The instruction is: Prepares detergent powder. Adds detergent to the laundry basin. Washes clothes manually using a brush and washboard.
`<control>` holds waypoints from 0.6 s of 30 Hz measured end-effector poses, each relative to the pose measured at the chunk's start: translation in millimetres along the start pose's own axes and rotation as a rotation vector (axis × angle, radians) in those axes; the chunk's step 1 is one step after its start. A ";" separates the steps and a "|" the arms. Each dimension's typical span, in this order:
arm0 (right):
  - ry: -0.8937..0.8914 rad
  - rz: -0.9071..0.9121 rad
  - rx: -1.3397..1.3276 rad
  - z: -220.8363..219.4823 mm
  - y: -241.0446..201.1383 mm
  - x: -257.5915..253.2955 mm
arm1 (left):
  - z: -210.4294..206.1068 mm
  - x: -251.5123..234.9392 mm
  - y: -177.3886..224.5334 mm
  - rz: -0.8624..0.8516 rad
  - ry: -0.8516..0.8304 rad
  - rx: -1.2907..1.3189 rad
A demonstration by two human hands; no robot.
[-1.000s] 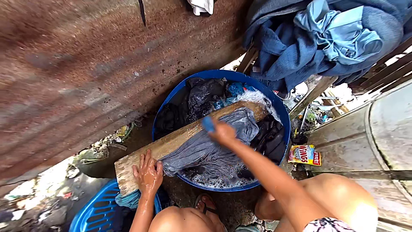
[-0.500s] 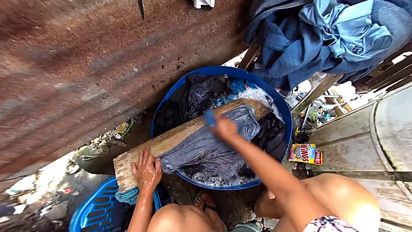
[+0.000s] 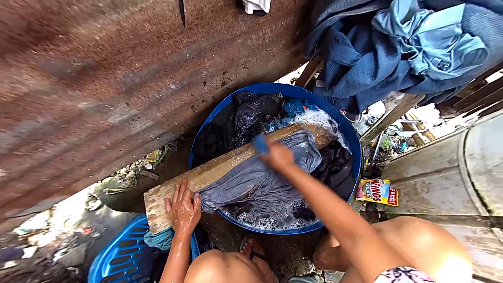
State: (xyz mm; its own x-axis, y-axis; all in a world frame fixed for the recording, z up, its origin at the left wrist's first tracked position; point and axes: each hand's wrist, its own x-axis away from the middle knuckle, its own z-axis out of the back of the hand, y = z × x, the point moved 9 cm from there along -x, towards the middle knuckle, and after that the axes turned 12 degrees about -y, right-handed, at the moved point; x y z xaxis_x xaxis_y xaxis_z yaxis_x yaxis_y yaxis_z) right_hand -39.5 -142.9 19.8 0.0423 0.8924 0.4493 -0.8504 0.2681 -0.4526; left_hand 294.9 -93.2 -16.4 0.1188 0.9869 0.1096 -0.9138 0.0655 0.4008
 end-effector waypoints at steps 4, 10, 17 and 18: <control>0.242 -0.408 -0.109 67.7 113.5 -23.3 | -2.3 -2.7 1.3 0.019 -0.009 0.001; -0.153 0.373 0.010 -118.5 -151.1 48.8 | 1.0 -1.3 0.1 -0.007 0.015 0.012; 0.097 -0.223 -0.004 47.3 88.4 -7.6 | -0.1 -3.6 0.9 0.010 -0.035 0.035; 0.104 -0.295 -0.009 62.4 116.9 -9.6 | 0.7 -5.9 7.3 0.026 -0.095 0.078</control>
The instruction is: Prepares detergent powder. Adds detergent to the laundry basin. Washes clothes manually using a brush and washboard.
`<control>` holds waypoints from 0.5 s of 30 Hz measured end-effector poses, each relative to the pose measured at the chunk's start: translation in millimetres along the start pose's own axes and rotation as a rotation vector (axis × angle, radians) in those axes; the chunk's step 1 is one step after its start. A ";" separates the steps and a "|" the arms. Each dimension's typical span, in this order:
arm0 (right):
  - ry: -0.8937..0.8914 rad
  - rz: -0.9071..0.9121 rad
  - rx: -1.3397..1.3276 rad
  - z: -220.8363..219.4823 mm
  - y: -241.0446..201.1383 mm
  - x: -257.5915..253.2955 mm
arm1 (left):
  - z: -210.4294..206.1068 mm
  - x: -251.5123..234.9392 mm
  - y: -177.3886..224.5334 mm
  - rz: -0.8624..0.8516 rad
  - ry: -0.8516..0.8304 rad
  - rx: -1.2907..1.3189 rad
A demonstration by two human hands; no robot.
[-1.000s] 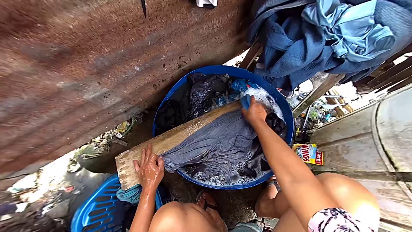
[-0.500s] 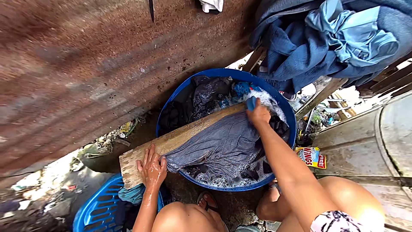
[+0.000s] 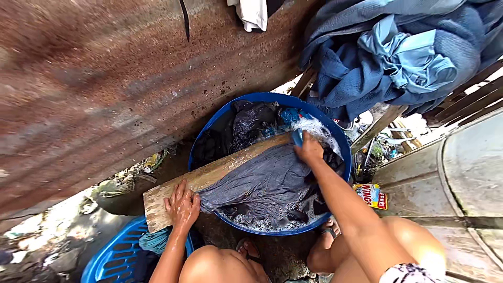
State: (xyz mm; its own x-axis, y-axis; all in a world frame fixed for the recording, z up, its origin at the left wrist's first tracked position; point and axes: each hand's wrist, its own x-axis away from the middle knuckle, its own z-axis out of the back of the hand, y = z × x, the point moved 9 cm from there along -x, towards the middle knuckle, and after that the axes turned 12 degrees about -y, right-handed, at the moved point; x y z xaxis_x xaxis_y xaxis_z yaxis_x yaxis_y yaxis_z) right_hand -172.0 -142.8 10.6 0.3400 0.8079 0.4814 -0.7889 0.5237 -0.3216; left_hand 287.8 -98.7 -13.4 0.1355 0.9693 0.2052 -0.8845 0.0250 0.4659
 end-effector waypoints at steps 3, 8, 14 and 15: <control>-0.048 0.093 -0.211 22.5 -11.8 3.8 | 21.9 -11.3 63.3 -0.038 -0.149 0.308; -0.463 0.648 -1.149 53.1 -126.1 106.8 | 74.2 -26.2 203.5 -0.420 -0.160 0.853; -0.324 0.954 -1.055 126.1 -153.4 188.4 | 138.3 -21.3 295.3 -0.778 -0.083 1.017; -0.260 1.002 -1.067 142.2 -153.8 200.7 | 140.1 -14.5 302.5 -0.826 -0.144 1.031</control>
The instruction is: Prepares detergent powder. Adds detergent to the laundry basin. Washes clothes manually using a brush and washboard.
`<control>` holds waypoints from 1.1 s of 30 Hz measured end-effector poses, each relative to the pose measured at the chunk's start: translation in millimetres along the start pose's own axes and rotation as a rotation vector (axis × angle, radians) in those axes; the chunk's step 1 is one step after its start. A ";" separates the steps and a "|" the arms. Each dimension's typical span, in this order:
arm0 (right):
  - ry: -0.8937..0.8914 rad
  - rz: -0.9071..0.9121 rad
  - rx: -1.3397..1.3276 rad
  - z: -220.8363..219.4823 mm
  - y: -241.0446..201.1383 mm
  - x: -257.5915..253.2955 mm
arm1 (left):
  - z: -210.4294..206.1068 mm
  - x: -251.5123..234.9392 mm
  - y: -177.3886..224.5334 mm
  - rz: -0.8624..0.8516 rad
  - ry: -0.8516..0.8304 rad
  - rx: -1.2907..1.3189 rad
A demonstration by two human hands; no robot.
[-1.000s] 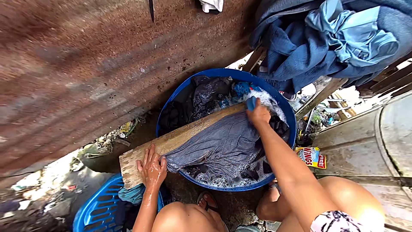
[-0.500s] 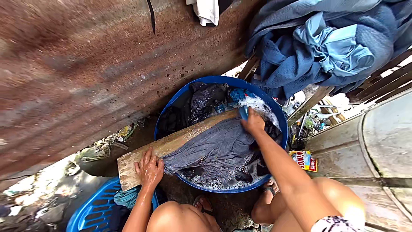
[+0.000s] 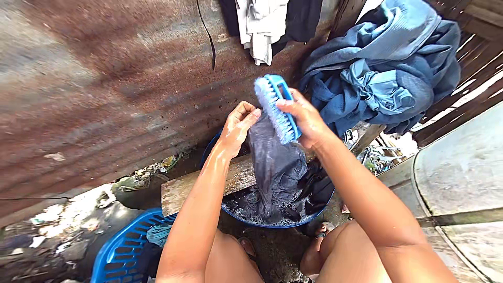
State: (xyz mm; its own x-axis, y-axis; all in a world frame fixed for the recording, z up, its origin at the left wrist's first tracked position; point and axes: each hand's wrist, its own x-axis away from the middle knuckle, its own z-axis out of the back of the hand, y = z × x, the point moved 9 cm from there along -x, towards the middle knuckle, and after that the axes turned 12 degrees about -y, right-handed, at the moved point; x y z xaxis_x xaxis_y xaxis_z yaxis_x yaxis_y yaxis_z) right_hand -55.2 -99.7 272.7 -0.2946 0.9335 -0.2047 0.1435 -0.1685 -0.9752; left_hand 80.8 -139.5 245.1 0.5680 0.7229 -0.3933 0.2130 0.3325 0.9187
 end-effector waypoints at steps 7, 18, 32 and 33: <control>-0.016 0.484 -0.011 0.1 -170.2 35.0 | -36.6 64.4 -43.3 0.350 -0.254 -0.156; 0.585 0.184 0.324 159.4 -1.9 47.7 | 98.3 145.8 -31.9 0.449 0.076 -0.256; -0.135 -0.747 1.018 -25.8 261.7 0.7 | 120.1 261.6 -170.3 1.149 0.125 -0.841; 0.020 -0.803 1.047 33.3 256.8 6.2 | 120.6 261.0 -172.1 1.158 0.116 -0.840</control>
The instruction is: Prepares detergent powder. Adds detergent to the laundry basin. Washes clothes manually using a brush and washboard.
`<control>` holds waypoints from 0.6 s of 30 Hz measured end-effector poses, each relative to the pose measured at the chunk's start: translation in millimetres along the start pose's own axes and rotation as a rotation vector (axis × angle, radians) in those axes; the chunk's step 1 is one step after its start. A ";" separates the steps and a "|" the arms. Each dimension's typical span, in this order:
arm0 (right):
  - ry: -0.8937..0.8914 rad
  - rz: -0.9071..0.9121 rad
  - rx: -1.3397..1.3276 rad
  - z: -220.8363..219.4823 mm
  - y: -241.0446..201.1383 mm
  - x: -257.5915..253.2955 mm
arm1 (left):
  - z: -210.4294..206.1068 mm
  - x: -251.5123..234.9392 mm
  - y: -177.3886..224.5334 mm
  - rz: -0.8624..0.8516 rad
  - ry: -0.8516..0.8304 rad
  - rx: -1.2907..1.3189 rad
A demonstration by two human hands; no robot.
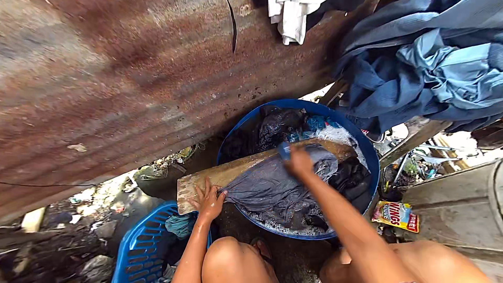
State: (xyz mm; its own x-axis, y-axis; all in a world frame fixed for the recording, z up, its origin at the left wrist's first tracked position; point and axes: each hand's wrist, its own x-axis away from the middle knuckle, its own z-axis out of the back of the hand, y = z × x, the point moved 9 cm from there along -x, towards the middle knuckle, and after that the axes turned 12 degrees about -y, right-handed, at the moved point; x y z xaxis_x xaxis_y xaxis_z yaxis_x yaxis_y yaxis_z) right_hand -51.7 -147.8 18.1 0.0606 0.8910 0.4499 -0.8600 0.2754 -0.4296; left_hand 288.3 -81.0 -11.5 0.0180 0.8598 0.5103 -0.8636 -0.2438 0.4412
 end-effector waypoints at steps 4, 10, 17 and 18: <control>0.210 -0.291 -0.124 44.8 65.8 -23.5 | -3.0 -7.3 -0.4 0.002 -0.020 -0.032; -0.249 0.374 0.031 -126.5 -174.2 61.3 | -3.0 -2.9 -3.4 -0.003 0.017 -0.031; 0.183 -0.284 -0.108 55.7 87.8 -18.2 | -5.5 1.3 -2.2 -0.012 0.029 -0.013; 0.224 -0.341 -0.127 55.1 91.4 -19.5 | -5.8 0.3 -2.5 -0.004 0.023 -0.022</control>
State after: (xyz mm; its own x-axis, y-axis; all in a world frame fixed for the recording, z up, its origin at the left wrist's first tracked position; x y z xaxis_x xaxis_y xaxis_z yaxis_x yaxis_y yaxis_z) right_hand -159.3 -159.8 13.3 0.4512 0.7938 0.4077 -0.7033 0.5975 -0.3851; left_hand 287.5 -77.5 -16.7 0.0103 0.8709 0.4913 -0.8746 -0.2304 0.4267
